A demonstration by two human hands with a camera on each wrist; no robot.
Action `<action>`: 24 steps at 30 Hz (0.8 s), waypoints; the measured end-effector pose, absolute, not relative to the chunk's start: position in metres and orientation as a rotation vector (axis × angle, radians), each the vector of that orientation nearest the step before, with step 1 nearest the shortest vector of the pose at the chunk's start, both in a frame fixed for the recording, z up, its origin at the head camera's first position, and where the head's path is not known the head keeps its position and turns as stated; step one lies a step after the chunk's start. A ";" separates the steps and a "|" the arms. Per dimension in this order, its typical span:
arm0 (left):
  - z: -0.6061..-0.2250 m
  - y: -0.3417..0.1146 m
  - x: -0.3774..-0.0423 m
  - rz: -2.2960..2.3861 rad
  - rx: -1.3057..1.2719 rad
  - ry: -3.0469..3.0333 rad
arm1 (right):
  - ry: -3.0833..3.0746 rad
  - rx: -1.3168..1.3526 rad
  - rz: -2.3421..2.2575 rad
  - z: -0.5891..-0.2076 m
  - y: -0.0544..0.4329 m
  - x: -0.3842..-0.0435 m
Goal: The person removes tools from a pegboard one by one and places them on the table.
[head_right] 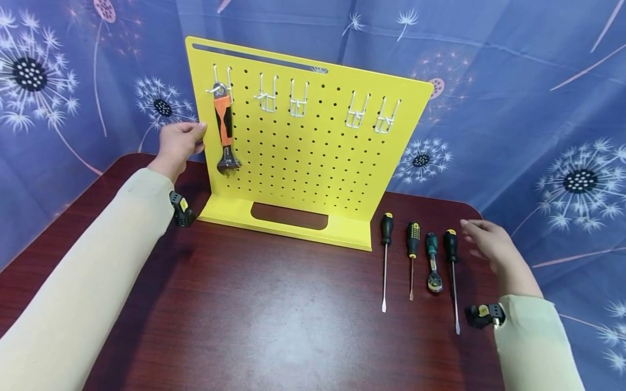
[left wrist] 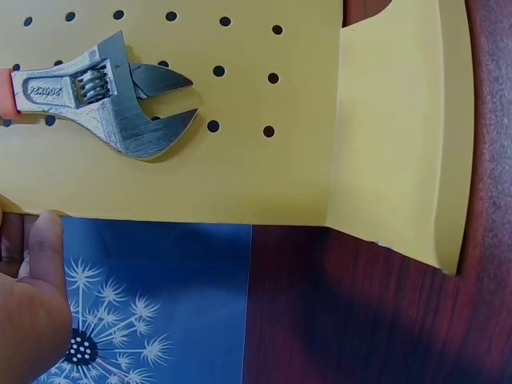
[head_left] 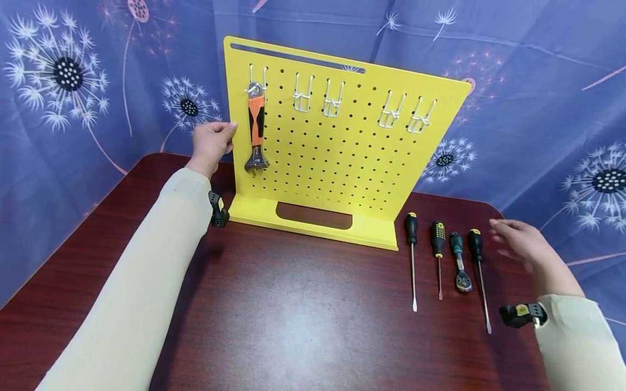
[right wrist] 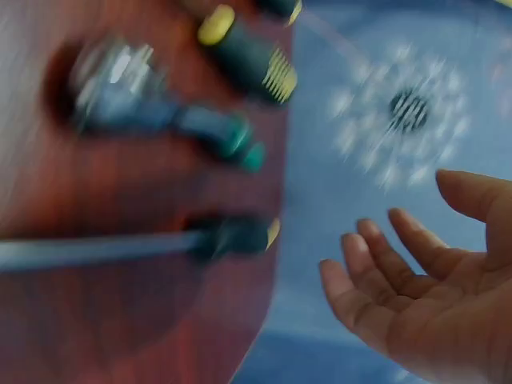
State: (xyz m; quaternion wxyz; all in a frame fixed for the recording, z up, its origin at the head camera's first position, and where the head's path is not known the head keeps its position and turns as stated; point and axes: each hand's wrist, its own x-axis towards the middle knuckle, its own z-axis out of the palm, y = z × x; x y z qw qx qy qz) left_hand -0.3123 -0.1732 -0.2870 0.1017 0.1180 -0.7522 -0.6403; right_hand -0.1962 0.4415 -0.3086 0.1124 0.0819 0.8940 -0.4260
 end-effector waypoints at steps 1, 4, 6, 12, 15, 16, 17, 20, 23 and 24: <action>-0.287 -0.173 -0.312 -1.887 0.347 -2.221 | 2.656 0.214 -1.286 -0.306 0.434 -0.197; -0.288 -0.175 -0.312 -1.880 0.333 -2.223 | 2.734 0.123 -1.332 -0.298 0.408 -0.199; -0.288 -0.175 -0.312 -1.879 0.330 -2.227 | 2.751 0.073 -1.372 -0.293 0.391 -0.202; -0.288 -0.176 -0.312 -1.903 0.328 -2.219 | 2.720 -0.045 -1.504 -0.278 0.342 -0.208; -0.287 -0.177 -0.312 -1.904 0.321 -2.206 | 2.612 -0.123 -1.672 -0.274 0.317 -0.211; -0.287 -0.177 -0.311 -1.901 0.315 -2.203 | 2.561 -0.154 -1.737 -0.273 0.309 -0.212; -0.287 -0.176 -0.310 -1.897 0.308 -2.203 | 2.508 -0.185 -1.795 -0.273 0.301 -0.213; -0.287 -0.176 -0.309 -1.899 0.301 -2.196 | 2.405 -0.254 -1.875 -0.274 0.274 -0.217; -0.288 -0.176 -0.310 -1.909 0.294 -2.190 | 2.408 -0.289 -1.821 -0.275 0.249 -0.220; -0.288 -0.177 -0.310 -1.914 0.294 -2.186 | 2.417 -0.300 -1.791 -0.276 0.242 -0.222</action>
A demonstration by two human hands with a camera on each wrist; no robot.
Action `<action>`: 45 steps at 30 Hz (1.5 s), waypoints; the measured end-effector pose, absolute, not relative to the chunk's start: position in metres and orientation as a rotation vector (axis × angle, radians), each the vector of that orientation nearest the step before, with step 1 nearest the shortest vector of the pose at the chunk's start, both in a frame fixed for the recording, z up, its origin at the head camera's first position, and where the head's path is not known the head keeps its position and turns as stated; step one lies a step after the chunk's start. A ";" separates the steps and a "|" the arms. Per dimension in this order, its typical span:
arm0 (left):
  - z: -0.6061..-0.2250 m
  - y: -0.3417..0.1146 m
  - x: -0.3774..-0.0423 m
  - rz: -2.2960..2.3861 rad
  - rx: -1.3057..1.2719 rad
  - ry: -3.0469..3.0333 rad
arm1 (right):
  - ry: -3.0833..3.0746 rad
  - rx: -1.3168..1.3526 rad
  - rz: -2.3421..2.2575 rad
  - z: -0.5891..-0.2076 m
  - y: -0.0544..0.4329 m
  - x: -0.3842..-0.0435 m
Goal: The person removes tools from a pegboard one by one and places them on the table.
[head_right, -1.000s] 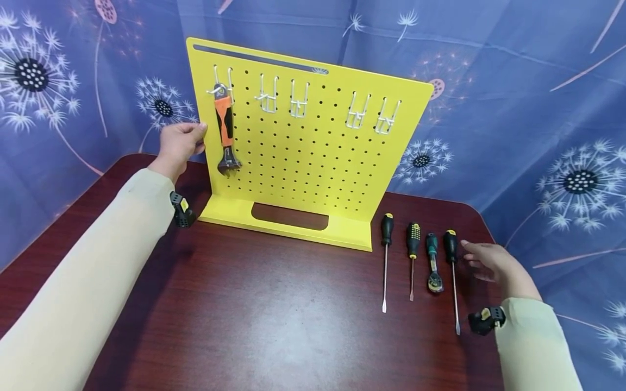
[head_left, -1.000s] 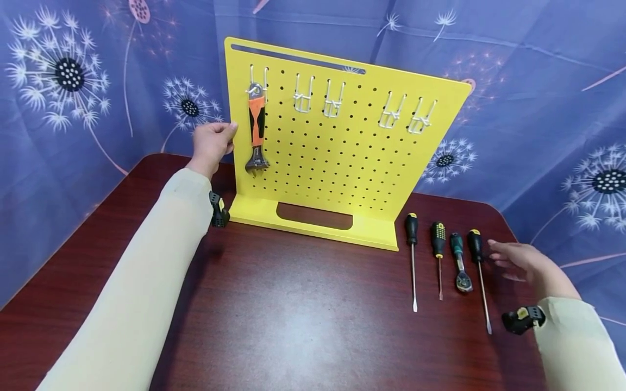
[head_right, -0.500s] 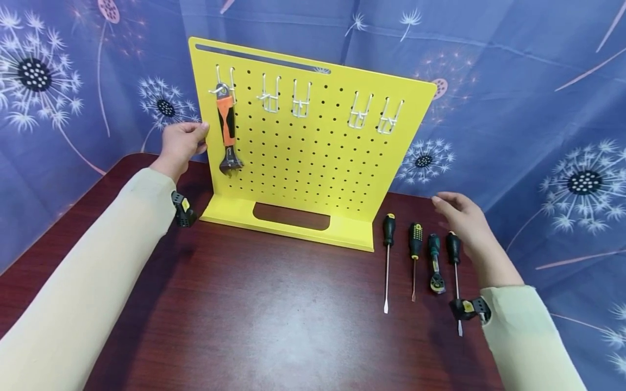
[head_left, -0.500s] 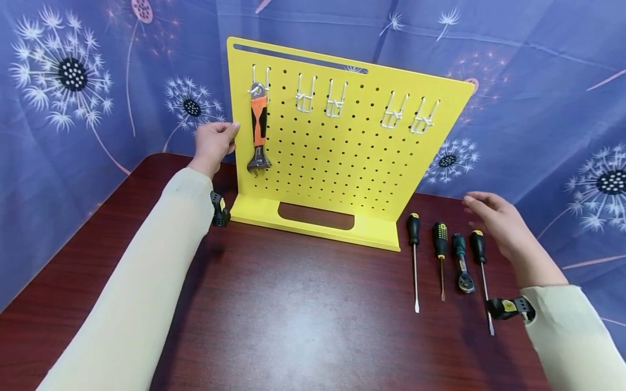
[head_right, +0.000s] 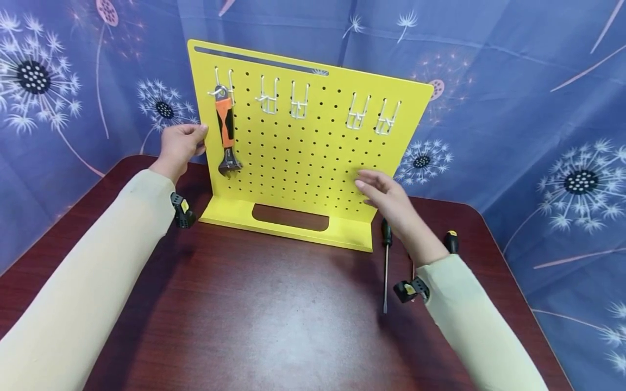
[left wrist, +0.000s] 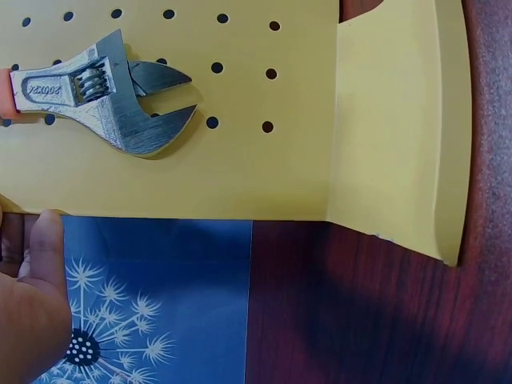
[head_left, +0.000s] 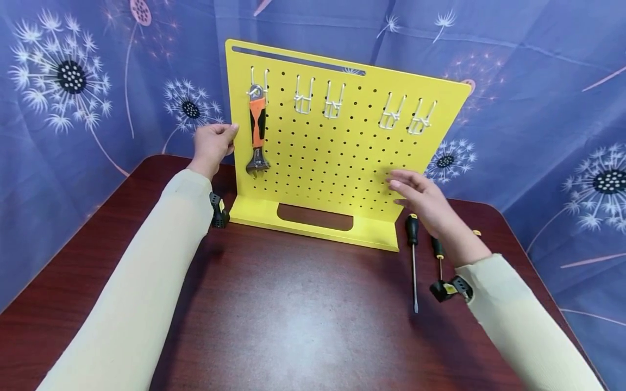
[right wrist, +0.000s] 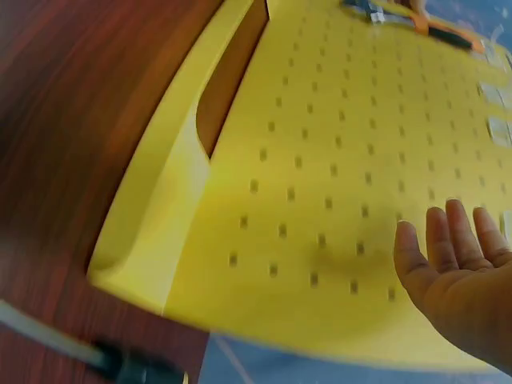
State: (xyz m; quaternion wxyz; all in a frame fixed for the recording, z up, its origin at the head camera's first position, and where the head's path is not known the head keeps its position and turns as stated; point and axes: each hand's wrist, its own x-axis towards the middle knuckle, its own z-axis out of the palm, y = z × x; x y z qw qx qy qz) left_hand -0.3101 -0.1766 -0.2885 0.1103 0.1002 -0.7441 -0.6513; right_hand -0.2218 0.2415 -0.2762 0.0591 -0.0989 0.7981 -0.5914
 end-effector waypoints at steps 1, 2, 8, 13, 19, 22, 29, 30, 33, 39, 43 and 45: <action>-0.289 -0.176 -0.310 -1.915 0.291 -2.186 | 2.426 -0.303 -1.768 -0.277 0.234 -0.223; -0.289 -0.176 -0.311 -1.912 0.290 -2.188 | 2.433 -0.306 -1.744 -0.278 0.227 -0.224; -0.290 -0.176 -0.312 -1.906 0.286 -2.192 | 2.388 -0.301 -1.707 -0.287 0.194 -0.235; -0.289 -0.176 -0.310 -1.914 0.285 -2.183 | 2.318 -0.369 -1.736 -0.294 0.175 -0.245; -0.288 -0.177 -0.310 -1.910 0.301 -2.195 | 2.246 -0.414 -1.817 -0.296 0.154 -0.254; -0.288 -0.177 -0.310 -1.906 0.304 -2.204 | 2.234 -0.415 -1.829 -0.294 0.142 -0.258; -0.288 -0.175 -0.311 -1.893 0.316 -2.222 | 2.197 -0.455 -1.875 -0.292 0.117 -0.266; -0.288 -0.175 -0.311 -1.891 0.319 -2.225 | 2.184 -0.455 -1.891 -0.292 0.114 -0.266; -0.288 -0.175 -0.311 -1.887 0.329 -2.234 | 2.158 -0.453 -1.919 -0.291 0.105 -0.268; -0.290 -0.176 -0.312 -1.890 0.314 -2.226 | 2.141 -0.465 -1.935 -0.288 0.089 -0.274; -0.290 -0.176 -0.312 -1.888 0.306 -2.222 | 2.129 -0.450 -1.943 -0.284 0.076 -0.278; -0.290 -0.176 -0.312 -1.887 0.312 -2.224 | 2.106 -0.443 -1.954 -0.283 0.069 -0.280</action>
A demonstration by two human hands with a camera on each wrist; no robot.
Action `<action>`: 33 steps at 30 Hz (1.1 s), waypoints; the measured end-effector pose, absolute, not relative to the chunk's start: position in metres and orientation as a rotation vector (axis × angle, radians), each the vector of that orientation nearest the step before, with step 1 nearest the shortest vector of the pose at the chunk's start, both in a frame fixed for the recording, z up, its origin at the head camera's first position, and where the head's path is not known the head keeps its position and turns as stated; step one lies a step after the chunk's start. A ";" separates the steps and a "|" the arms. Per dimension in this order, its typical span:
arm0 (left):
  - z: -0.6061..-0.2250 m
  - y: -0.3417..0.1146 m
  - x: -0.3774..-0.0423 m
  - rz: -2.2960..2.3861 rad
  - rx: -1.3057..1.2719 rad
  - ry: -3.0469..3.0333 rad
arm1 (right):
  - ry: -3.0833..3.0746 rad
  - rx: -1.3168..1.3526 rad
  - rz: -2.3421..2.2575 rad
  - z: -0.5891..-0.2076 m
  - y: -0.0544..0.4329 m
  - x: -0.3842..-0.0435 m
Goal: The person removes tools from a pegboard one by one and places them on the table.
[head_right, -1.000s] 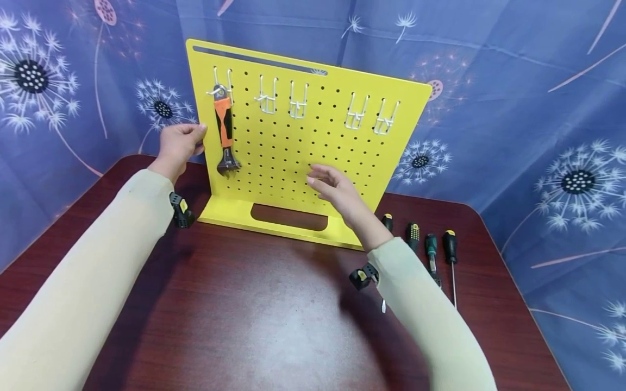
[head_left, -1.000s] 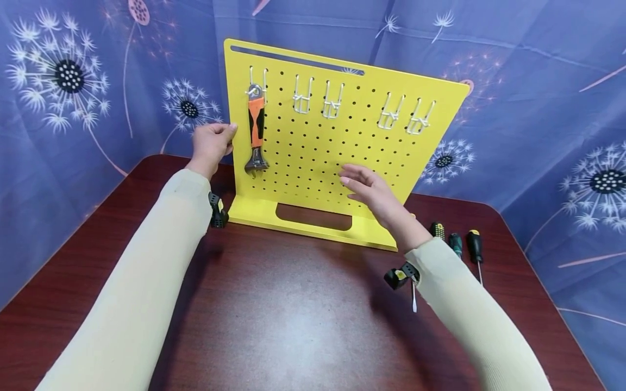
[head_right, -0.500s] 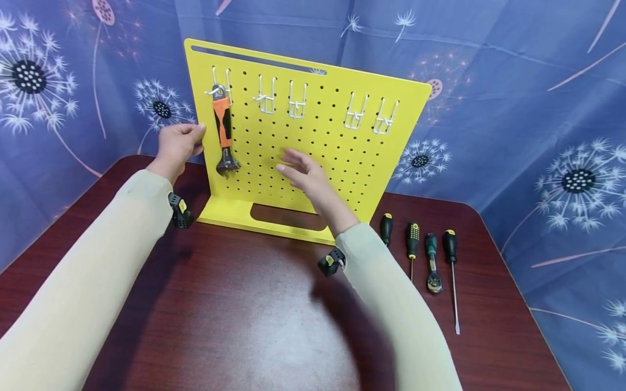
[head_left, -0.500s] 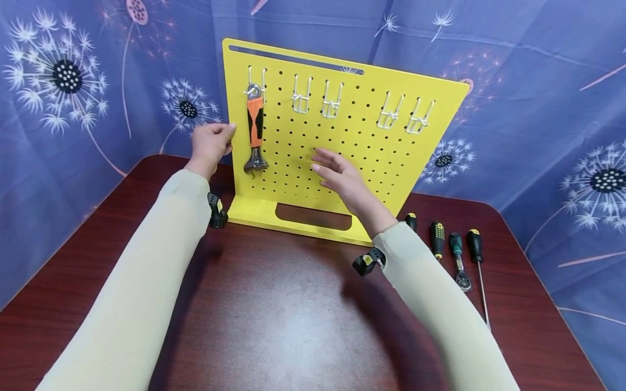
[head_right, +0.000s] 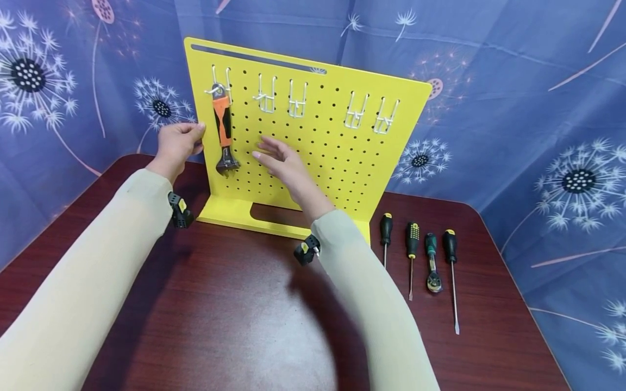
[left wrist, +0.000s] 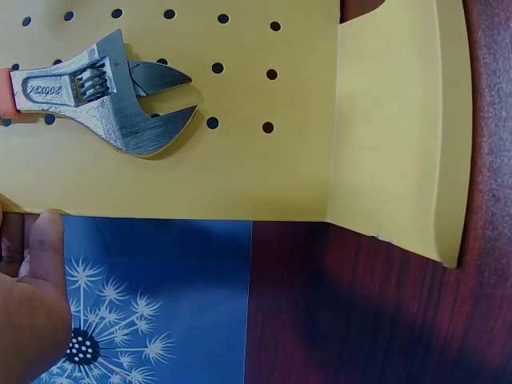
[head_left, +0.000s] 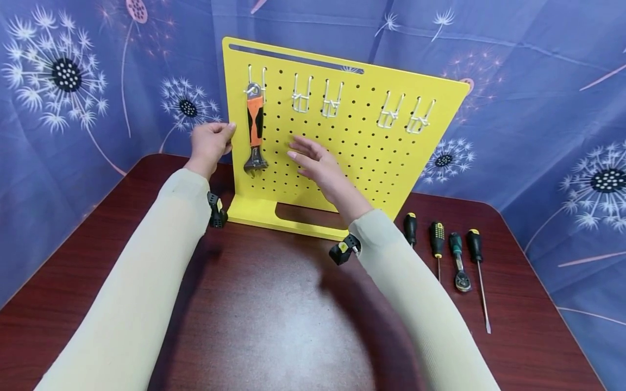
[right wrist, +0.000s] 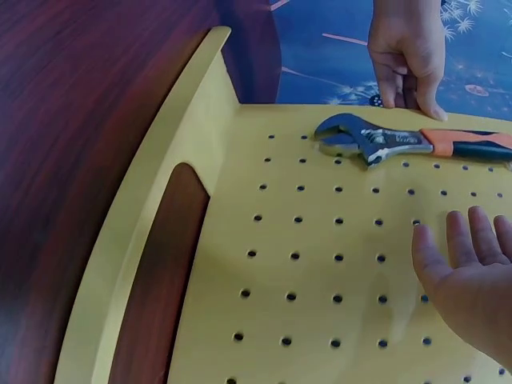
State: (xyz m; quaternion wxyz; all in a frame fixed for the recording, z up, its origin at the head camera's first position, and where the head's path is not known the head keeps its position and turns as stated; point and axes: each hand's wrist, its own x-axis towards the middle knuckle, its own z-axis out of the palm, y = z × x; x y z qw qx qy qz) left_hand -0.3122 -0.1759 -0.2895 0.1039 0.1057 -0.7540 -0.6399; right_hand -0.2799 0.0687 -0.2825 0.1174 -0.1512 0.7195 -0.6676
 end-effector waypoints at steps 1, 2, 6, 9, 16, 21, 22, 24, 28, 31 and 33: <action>-0.289 -0.176 -0.312 -1.888 0.316 -2.221 | 2.096 -0.439 -1.958 -0.282 0.065 -0.281; -0.289 -0.176 -0.312 -1.888 0.316 -2.223 | 2.085 -0.439 -1.963 -0.281 0.062 -0.282; -0.289 -0.176 -0.312 -1.892 0.316 -2.221 | 2.066 -0.447 -1.968 -0.280 0.050 -0.284; -0.289 -0.176 -0.312 -1.901 0.323 -2.217 | 2.053 -0.452 -1.973 -0.280 0.042 -0.286; -0.289 -0.177 -0.312 -1.904 0.317 -2.210 | 2.024 -0.443 -1.997 -0.279 0.028 -0.287; -0.291 -0.176 -0.313 -1.913 0.293 -2.182 | 2.009 -0.437 -2.012 -0.280 0.022 -0.289; -0.291 -0.176 -0.312 -1.911 0.289 -2.181 | 2.003 -0.434 -2.016 -0.280 0.021 -0.289; -0.290 -0.176 -0.313 -1.912 0.289 -2.188 | 2.001 -0.429 -2.015 -0.281 0.019 -0.291; -0.289 -0.177 -0.313 -1.910 0.312 -2.215 | 2.003 -0.421 -1.999 -0.280 0.015 -0.294; -0.288 -0.176 -0.312 -1.900 0.327 -2.231 | 2.000 -0.414 -1.999 -0.279 0.012 -0.297; -0.287 -0.176 -0.312 -1.892 0.328 -2.240 | 1.994 -0.408 -2.009 -0.279 0.009 -0.298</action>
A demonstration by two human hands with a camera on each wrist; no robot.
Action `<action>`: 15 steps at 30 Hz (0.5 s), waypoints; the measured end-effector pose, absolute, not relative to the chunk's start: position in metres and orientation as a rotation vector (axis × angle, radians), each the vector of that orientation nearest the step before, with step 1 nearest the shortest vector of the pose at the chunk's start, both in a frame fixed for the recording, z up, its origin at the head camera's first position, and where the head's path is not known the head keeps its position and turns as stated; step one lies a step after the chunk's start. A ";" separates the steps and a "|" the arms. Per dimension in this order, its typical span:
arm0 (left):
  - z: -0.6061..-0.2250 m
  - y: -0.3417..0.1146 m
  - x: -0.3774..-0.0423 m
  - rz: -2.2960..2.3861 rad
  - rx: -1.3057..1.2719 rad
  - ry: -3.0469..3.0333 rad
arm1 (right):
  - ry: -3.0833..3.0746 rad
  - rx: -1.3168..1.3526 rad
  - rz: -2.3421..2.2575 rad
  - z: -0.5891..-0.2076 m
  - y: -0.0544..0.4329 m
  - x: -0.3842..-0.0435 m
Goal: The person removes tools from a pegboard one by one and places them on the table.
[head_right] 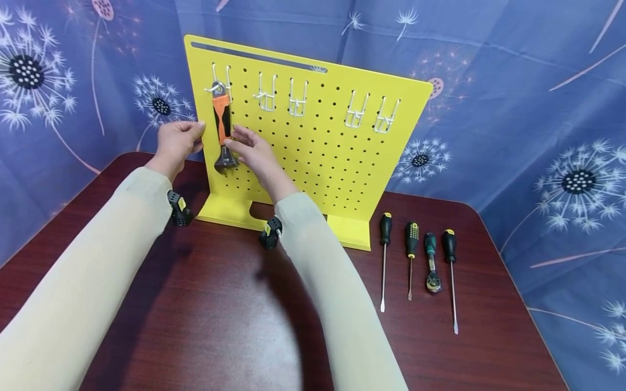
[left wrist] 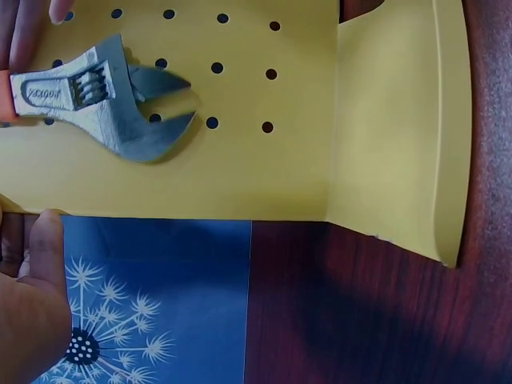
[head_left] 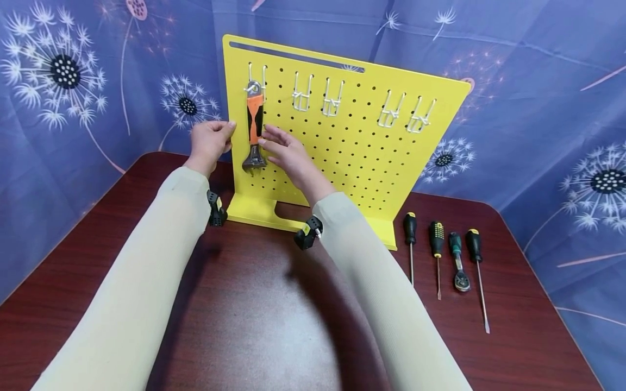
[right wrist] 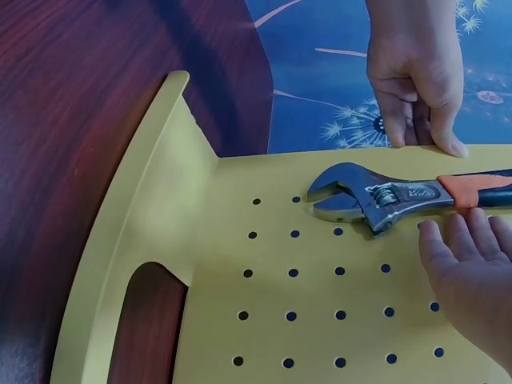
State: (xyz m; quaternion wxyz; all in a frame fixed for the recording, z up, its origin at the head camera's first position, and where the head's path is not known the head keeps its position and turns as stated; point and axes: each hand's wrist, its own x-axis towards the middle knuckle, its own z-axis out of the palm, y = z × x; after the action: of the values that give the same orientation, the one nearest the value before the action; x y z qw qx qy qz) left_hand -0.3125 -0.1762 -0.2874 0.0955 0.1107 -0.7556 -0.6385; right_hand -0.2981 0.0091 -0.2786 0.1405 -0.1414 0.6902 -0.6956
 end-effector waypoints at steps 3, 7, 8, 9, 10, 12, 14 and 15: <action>-0.287 -0.176 -0.312 -1.886 0.329 -2.243 | 1.987 -0.394 -2.026 -0.278 0.004 -0.300; -0.286 -0.176 -0.312 -1.895 0.346 -2.230 | 1.985 -0.375 -2.053 -0.277 -0.003 -0.301; -0.286 -0.176 -0.312 -1.895 0.347 -2.230 | 1.980 -0.367 -2.060 -0.277 -0.005 -0.301; -0.286 -0.176 -0.313 -1.901 0.350 -2.229 | 1.978 -0.354 -2.063 -0.277 -0.006 -0.301; -0.286 -0.176 -0.313 -1.905 0.354 -2.227 | 1.978 -0.346 -2.063 -0.277 -0.008 -0.301; -0.286 -0.176 -0.313 -1.909 0.359 -2.228 | 1.983 -0.326 -2.055 -0.277 -0.010 -0.301; -0.286 -0.176 -0.313 -1.904 0.361 -2.235 | 1.986 -0.307 -2.048 -0.277 -0.012 -0.303; -0.286 -0.176 -0.313 -1.905 0.363 -2.233 | 1.993 -0.303 -2.042 -0.278 -0.013 -0.303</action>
State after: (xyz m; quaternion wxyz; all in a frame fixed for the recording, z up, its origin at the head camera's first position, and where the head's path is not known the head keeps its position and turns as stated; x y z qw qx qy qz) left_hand -0.3131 -0.1758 -0.2862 0.0918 0.1221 -0.7519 -0.6414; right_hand -0.3033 -0.0128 -0.2777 0.1358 -0.1045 0.6883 -0.7049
